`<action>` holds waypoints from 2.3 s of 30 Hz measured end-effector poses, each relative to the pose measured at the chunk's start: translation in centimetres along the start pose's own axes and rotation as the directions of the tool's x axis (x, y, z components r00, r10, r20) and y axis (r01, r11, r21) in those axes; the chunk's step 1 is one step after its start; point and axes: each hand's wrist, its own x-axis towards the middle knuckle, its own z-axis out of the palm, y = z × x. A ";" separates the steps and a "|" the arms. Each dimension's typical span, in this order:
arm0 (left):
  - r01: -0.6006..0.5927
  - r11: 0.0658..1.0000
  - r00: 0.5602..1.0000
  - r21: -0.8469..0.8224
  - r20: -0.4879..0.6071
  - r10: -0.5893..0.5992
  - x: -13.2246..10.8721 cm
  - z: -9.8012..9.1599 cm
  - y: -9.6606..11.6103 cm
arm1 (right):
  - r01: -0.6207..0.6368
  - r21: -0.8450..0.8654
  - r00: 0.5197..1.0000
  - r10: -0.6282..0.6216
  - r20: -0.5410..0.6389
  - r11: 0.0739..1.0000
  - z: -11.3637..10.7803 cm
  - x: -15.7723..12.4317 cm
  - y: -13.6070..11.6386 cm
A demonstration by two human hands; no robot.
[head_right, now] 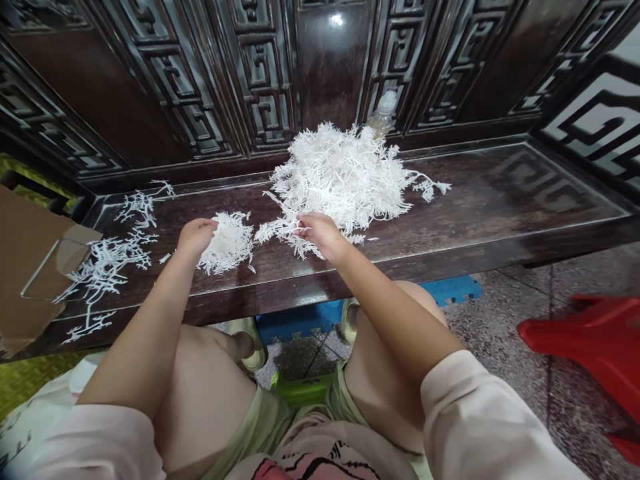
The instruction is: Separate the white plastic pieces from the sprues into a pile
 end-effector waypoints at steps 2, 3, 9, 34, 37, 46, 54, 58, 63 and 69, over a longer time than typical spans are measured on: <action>-0.097 0.994 0.993 -0.048 0.068 0.101 -1.6 0.5 1.8 | 0.000 -0.015 0.999 0.000 0.039 1.000 0.3 -0.1 0.1; -0.145 0.986 0.981 -0.079 0.118 0.154 -2.6 0.8 2.9 | -0.007 -0.025 0.998 0.008 0.055 1.000 0.5 -0.2 0.1; -0.292 0.944 0.835 -0.155 0.439 0.330 -8.3 2.8 7.5 | -0.017 -0.071 0.994 0.024 0.104 0.997 1.0 -0.9 -0.1; -0.486 0.873 0.791 0.040 0.446 0.419 -9.5 4.1 8.0 | -0.001 -0.408 0.974 0.094 0.208 0.913 0.9 -1.4 -0.4; -0.616 0.784 0.734 0.074 0.416 0.537 -9.6 4.4 8.0 | -0.004 -0.368 0.997 0.034 0.076 0.930 1.4 -1.3 0.1; -0.740 0.667 0.583 -0.083 0.414 0.699 -14.0 4.2 10.6 | 0.122 -0.431 0.886 -0.294 -0.359 0.894 -2.2 1.3 -1.4; -0.347 0.934 0.894 -0.087 0.272 0.357 -11.1 6.1 7.7 | 0.070 -0.304 0.995 -0.089 -0.050 0.950 0.2 -0.1 -0.4; -0.254 0.959 0.949 -0.123 0.161 0.271 -10.7 6.4 7.2 | 0.087 -0.365 0.996 -0.092 0.004 0.927 0.9 -0.4 0.4; -0.319 0.934 0.934 -0.158 0.114 0.338 -11.2 6.6 7.3 | 0.099 -0.391 0.994 -0.108 0.000 0.915 0.6 -0.3 0.4; -0.344 0.936 0.911 -0.071 0.218 0.351 -11.4 7.1 7.2 | 0.072 -0.367 0.996 -0.084 -0.016 0.927 0.9 -0.4 0.3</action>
